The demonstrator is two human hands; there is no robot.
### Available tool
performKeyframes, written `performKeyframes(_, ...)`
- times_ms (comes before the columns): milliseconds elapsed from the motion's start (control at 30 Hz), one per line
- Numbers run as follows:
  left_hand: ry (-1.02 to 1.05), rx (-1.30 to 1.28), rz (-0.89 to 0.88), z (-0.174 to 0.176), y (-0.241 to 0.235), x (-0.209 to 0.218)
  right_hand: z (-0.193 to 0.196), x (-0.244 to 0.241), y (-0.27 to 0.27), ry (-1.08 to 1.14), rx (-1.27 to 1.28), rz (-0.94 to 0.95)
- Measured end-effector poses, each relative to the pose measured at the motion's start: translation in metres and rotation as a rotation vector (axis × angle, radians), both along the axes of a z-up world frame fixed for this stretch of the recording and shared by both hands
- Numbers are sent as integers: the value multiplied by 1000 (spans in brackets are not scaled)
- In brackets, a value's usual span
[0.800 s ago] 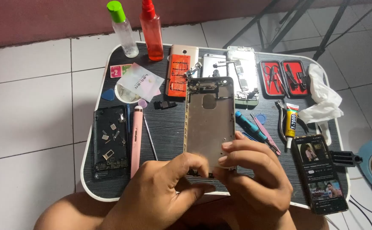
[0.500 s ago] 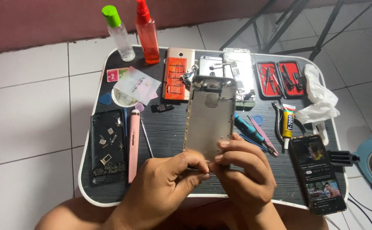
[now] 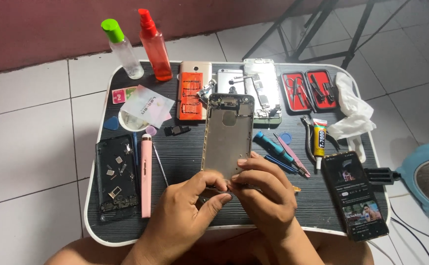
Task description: The person cleans the back of a disassembled smartphone using a pink electric cleaning tool. They move the tool along the edges and surface of the phone's back cover while it rests on a workbench.
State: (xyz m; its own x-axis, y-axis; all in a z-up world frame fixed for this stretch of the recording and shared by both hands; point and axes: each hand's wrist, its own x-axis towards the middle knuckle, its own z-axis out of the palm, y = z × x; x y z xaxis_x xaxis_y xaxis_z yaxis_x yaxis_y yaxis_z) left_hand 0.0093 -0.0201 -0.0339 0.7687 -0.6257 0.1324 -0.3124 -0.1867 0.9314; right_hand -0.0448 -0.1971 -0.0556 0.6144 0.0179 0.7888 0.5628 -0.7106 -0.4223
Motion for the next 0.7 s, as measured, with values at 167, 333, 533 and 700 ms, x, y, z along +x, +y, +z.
performKeyframes(167, -65, -58, 29, -5, -3, -2, -3, -2, -4, -62, -48, -3)
performKeyframes(333, -198, -48, 45, -4, -9, -7, -2, -4, -5, -78, -32, -22)
performKeyframes(533, -231, 53, 61, -11, -10, -10, -1, -4, -2, -86, 0, -43)
performKeyframes(700, 587, -467, 104, -13, -16, -25, 1, -12, -2, -133, 45, -110)
